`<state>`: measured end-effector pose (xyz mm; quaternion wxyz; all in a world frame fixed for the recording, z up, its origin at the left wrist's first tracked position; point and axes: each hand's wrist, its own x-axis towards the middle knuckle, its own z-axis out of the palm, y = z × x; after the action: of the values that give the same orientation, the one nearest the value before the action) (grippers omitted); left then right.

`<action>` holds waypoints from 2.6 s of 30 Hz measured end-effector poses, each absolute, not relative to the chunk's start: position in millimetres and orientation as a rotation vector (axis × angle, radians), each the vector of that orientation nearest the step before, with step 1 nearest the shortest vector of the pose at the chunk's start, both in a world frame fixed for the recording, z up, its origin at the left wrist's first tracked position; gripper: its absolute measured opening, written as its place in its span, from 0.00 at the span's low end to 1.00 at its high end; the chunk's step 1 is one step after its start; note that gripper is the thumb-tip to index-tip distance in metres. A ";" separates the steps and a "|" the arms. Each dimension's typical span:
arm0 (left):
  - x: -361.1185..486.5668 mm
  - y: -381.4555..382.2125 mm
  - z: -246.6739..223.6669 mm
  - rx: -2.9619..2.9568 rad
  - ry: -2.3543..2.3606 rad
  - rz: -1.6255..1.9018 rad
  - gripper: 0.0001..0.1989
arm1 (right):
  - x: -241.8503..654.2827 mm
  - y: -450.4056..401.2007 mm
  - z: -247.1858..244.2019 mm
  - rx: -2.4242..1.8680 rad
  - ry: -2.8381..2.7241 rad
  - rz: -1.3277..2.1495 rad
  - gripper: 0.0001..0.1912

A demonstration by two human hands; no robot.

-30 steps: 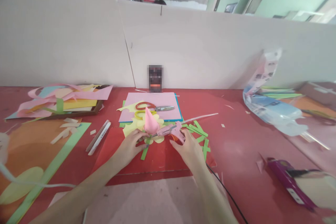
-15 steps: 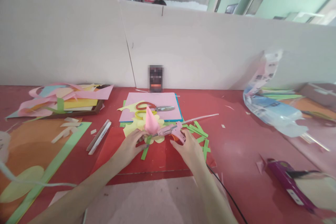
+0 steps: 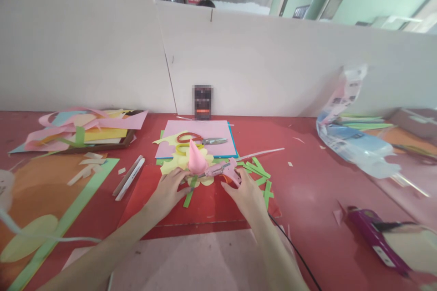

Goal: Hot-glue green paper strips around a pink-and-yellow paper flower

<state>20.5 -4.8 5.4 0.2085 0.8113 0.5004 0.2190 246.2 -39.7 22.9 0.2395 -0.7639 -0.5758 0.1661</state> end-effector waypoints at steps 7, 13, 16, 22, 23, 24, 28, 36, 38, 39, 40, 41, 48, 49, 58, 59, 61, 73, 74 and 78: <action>21.1 -7.5 8.7 2.296 1.406 0.588 0.08 | 246.3 -39.6 23.7 -2.066 -1.578 0.478 0.25; 21.3 -9.6 11.6 2.331 1.426 0.592 0.06 | 245.9 -40.1 23.6 -2.068 -1.573 0.480 0.24; 21.9 -9.8 12.0 2.331 1.439 0.584 0.06 | 246.2 -40.1 22.8 -2.059 -1.569 0.475 0.24; 21.1 -9.7 11.0 2.327 1.435 0.583 0.08 | 246.9 -39.4 21.9 -2.083 -1.583 0.495 0.25; 21.0 -9.7 10.9 2.325 1.431 0.582 0.08 | 246.8 -39.3 22.0 -2.089 -1.583 0.492 0.25; 20.9 -9.7 10.9 2.323 1.428 0.582 0.08 | 246.7 -39.3 22.0 -2.091 -1.583 0.488 0.25; 21.0 -9.3 10.9 2.315 1.427 0.581 0.08 | 246.2 -39.6 22.5 -2.078 -1.583 0.473 0.24; 20.6 -8.1 9.5 2.311 1.406 0.596 0.08 | 246.9 -39.7 21.6 -2.066 -1.576 0.505 0.24; 21.1 -8.7 10.7 2.309 1.411 0.588 0.08 | 247.0 -40.0 21.3 -2.052 -1.575 0.499 0.24; 21.3 -8.9 11.4 2.305 1.412 0.584 0.08 | 246.9 -40.1 21.3 -2.046 -1.575 0.498 0.24; 21.5 -9.2 11.9 2.302 1.410 0.581 0.08 | 246.8 -40.2 21.4 -2.044 -1.575 0.496 0.24; 21.6 -9.3 12.2 2.299 1.404 0.581 0.07 | 246.6 -40.4 21.6 -2.045 -1.574 0.494 0.24; 20.1 -6.5 8.6 2.256 1.345 0.629 0.06 | 245.9 -40.2 23.2 -2.076 -1.572 0.485 0.24; 19.9 -6.1 8.3 2.251 1.340 0.633 0.06 | 246.0 -40.0 23.0 -2.072 -1.573 0.476 0.24; 20.2 -4.5 8.1 2.244 1.348 0.606 0.10 | 247.0 -39.5 20.2 -2.047 -1.574 0.471 0.24; 20.4 -4.6 8.4 2.242 1.349 0.605 0.10 | 247.0 -39.5 20.2 -2.048 -1.575 0.469 0.24; 20.6 -4.9 9.0 2.232 1.356 0.611 0.10 | 246.9 -39.5 20.3 -2.057 -1.573 0.464 0.24; 22.6 -6.8 12.5 2.188 1.315 0.605 0.06 | 246.6 -39.8 24.1 -2.092 -1.559 0.506 0.24; 22.7 -6.9 13.1 2.186 1.317 0.601 0.06 | 246.5 -39.9 24.0 -2.089 -1.558 0.502 0.24; 22.2 -6.5 11.4 2.196 1.336 0.617 0.07 | 246.8 -39.7 22.7 -2.075 -1.557 0.492 0.24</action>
<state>22.2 -6.5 11.4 0.2465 0.8051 0.4897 0.2262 246.8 -39.7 22.7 0.2481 -0.7614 -0.5712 0.1805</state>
